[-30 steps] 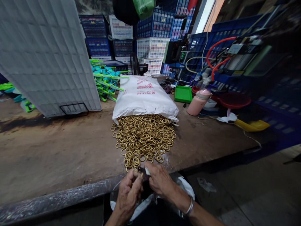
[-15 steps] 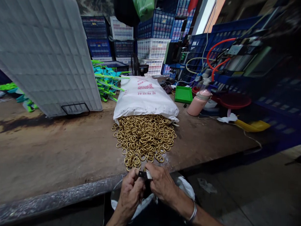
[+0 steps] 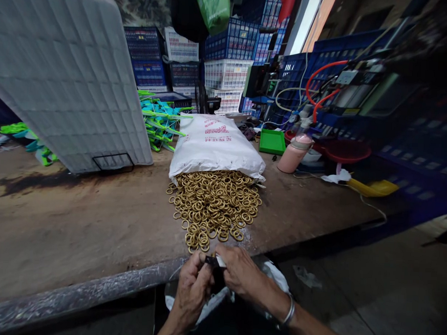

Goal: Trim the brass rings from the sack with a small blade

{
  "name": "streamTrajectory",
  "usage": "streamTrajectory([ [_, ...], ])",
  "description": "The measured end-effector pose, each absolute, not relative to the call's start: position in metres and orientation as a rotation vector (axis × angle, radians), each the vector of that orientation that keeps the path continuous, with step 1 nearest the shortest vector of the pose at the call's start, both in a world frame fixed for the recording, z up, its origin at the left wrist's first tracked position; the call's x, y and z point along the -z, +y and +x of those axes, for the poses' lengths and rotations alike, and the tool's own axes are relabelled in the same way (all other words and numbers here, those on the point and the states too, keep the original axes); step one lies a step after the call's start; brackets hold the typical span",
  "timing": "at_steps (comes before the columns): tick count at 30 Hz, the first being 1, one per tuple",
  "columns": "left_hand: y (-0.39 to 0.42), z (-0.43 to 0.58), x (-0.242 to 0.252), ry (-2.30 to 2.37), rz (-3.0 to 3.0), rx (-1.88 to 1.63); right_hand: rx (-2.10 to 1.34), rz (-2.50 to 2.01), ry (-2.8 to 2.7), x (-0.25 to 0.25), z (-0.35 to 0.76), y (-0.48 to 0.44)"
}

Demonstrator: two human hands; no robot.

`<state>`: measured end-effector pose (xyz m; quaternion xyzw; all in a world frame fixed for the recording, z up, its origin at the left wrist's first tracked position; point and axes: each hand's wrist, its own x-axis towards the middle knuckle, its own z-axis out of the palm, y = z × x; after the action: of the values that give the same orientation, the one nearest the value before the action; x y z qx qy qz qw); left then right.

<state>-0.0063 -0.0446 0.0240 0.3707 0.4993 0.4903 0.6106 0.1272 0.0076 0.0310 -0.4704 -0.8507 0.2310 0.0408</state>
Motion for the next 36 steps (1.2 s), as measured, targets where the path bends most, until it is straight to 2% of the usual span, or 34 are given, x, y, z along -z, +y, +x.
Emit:
streamTrajectory([
  [4,-0.054,-0.009,-0.039,1.062,0.963,-1.096,-0.649,-1.711,-2.531,-0.018,0.142,0.021],
  [7,-0.055,-0.009,-0.047,1.0,0.95,-1.122,-0.673,-1.596,-2.352,-0.018,0.148,0.023],
  [13,-0.05,-0.004,-0.037,1.043,0.864,-1.142,-1.216,-1.188,-1.899,-0.045,0.127,0.006],
  [16,-0.053,-0.004,-0.034,1.072,0.876,-1.152,-1.351,-1.069,-1.851,-0.049,0.12,-0.001],
  [36,-0.063,0.0,-0.03,1.019,0.812,-1.199,-1.496,-0.988,-1.713,-0.028,0.126,-0.008],
])
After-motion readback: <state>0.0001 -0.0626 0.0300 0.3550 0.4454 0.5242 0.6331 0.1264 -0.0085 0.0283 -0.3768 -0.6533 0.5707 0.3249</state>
